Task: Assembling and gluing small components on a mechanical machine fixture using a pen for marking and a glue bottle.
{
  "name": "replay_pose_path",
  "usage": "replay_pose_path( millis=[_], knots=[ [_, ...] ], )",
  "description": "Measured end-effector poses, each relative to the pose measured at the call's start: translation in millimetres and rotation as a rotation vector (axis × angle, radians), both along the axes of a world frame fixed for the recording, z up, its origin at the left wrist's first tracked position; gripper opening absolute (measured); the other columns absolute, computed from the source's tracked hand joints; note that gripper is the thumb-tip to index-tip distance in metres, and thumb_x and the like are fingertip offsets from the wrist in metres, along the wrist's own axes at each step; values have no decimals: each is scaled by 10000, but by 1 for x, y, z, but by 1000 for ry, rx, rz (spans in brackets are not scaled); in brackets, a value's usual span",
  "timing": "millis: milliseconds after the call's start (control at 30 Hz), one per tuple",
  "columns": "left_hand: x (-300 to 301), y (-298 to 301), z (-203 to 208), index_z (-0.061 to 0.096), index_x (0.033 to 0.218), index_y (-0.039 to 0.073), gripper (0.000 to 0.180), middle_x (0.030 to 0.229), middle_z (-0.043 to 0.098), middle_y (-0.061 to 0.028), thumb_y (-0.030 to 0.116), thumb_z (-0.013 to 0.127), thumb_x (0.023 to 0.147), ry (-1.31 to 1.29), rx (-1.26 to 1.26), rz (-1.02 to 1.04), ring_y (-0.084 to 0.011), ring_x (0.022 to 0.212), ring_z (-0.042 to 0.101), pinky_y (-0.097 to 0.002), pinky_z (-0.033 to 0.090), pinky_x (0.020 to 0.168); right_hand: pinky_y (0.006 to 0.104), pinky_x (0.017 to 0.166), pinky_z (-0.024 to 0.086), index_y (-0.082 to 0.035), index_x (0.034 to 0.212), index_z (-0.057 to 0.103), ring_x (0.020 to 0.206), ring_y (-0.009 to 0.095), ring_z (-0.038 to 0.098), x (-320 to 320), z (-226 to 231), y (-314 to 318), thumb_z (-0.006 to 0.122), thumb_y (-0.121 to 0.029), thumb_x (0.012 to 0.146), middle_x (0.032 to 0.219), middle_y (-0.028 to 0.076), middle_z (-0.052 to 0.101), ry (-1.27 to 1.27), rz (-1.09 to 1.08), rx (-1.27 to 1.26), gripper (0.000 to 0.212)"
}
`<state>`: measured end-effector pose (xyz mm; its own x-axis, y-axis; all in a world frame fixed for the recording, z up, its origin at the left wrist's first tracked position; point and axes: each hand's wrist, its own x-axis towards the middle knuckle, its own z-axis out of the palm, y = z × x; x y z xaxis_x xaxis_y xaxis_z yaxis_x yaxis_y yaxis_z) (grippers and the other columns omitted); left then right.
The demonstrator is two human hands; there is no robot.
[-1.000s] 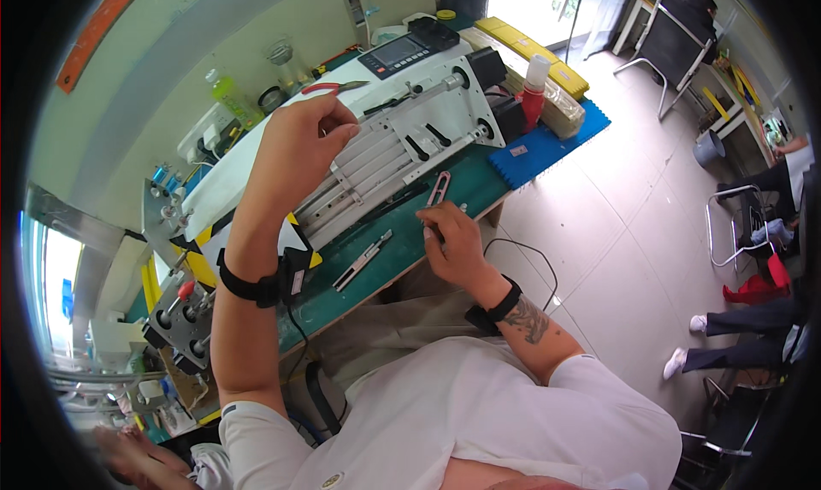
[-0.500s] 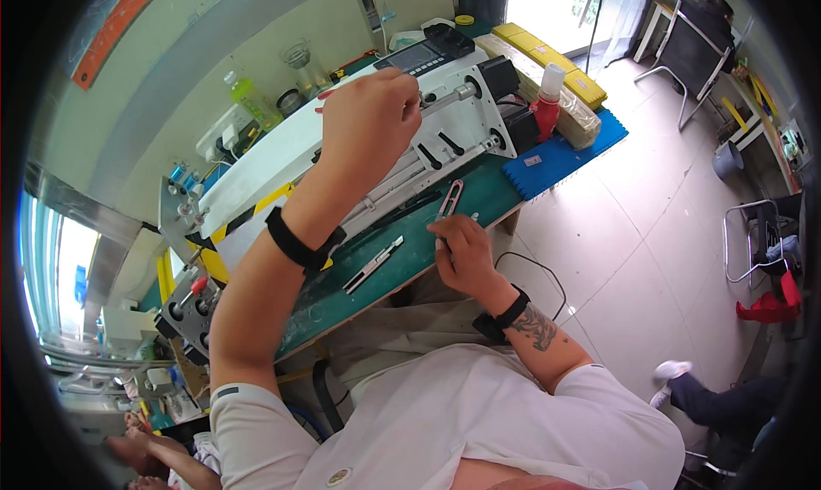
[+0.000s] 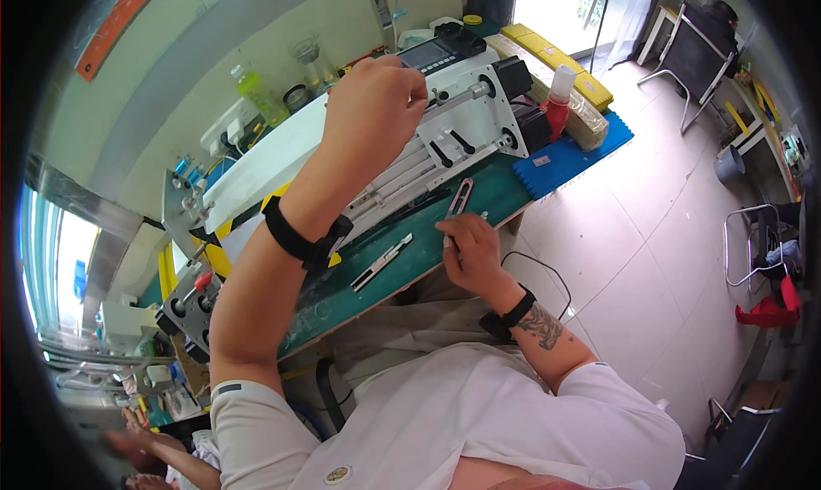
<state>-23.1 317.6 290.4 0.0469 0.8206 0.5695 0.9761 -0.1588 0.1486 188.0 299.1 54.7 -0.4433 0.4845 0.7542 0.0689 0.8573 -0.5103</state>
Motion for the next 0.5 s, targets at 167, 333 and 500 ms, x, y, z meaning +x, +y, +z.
replay_pose_path(
  millis=[167,333,500],
  knots=[
    [10,14,-4,762,878,31,58,910,710,-104,78,794,875,61,55,-88,-343,918,701,-473,565,814,505,826,578,-45,1232,715,943,400,706,-1,0,1,665,63,874,1069,163,715,23,8,11,377],
    [22,-2,-18,735,861,16,79,893,697,-109,38,810,859,-37,240,-65,-338,893,695,-459,570,802,517,846,592,-58,1243,710,978,399,705,2,-5,3,677,23,859,1086,162,717,-13,11,-18,395],
    [12,-72,-50,760,898,61,88,869,696,-72,29,825,849,-190,243,142,-314,898,703,-457,570,805,506,825,579,-57,1241,712,957,394,700,-1,-1,1,685,32,860,1066,159,708,-3,5,-11,392]
  ],
)
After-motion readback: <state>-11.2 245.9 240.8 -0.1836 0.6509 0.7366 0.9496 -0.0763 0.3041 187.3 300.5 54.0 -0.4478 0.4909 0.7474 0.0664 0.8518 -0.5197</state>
